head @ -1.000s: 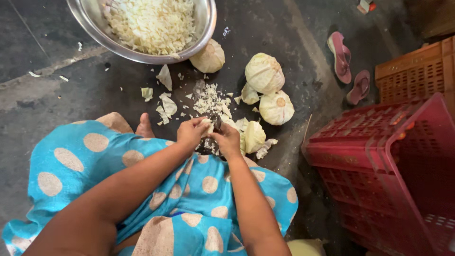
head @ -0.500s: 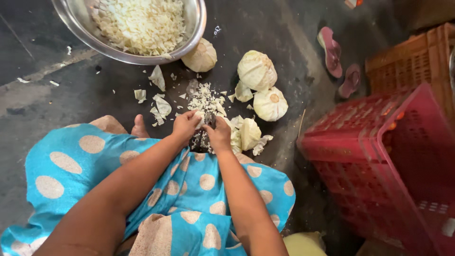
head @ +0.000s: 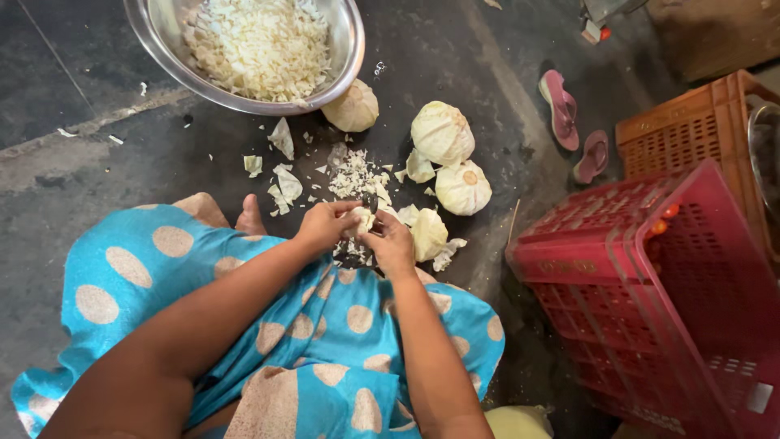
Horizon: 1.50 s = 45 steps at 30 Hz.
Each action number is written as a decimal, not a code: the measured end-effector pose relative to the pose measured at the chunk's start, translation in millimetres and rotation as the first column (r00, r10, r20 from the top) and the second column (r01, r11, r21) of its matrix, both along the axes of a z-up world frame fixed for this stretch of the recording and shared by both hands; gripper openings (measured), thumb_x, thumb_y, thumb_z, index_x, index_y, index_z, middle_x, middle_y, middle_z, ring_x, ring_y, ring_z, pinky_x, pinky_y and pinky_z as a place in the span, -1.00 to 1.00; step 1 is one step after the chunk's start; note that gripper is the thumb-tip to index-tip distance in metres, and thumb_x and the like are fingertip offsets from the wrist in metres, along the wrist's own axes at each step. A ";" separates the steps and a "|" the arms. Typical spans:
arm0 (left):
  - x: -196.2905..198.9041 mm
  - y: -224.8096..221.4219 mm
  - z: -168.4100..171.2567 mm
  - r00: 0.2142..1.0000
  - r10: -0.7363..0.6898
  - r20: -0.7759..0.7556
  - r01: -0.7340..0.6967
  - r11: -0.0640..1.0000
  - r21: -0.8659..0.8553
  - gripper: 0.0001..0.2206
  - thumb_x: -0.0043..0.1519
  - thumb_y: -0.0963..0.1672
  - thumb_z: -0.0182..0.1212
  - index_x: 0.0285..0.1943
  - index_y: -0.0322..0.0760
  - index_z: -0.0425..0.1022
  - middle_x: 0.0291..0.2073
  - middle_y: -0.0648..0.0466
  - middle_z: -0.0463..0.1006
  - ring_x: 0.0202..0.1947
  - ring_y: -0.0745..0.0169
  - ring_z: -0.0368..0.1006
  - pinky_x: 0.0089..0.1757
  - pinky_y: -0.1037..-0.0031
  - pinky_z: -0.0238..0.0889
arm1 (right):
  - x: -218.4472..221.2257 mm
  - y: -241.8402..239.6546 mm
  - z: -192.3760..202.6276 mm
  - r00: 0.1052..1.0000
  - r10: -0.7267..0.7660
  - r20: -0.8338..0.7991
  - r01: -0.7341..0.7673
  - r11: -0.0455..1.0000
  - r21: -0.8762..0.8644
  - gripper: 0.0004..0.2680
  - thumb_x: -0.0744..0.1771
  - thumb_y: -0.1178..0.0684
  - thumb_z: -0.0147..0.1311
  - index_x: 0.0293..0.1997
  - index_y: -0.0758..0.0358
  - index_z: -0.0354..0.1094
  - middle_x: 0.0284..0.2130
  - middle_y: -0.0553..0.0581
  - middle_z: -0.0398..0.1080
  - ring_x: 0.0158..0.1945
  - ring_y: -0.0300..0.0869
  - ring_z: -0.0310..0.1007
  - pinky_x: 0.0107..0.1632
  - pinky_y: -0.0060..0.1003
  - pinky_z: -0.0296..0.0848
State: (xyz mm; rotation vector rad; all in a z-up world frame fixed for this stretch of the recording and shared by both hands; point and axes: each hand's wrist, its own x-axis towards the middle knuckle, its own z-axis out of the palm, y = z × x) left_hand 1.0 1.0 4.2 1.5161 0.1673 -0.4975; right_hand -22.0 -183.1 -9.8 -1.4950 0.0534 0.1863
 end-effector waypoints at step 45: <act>7.1 -8.4 -27.7 0.989 0.053 0.139 -0.055 0.998 0.006 -0.64 0.19 -0.13 0.31 0.18 -0.30 0.57 -0.22 0.06 0.73 -0.37 0.47 0.59 -0.28 0.56 0.45 | -1.9 11.7 29.2 0.993 -0.024 0.112 0.060 0.942 -0.331 -0.67 0.22 0.28 0.22 0.10 0.33 0.42 -0.14 0.04 0.50 -0.11 -0.27 0.51 -0.06 -0.38 0.54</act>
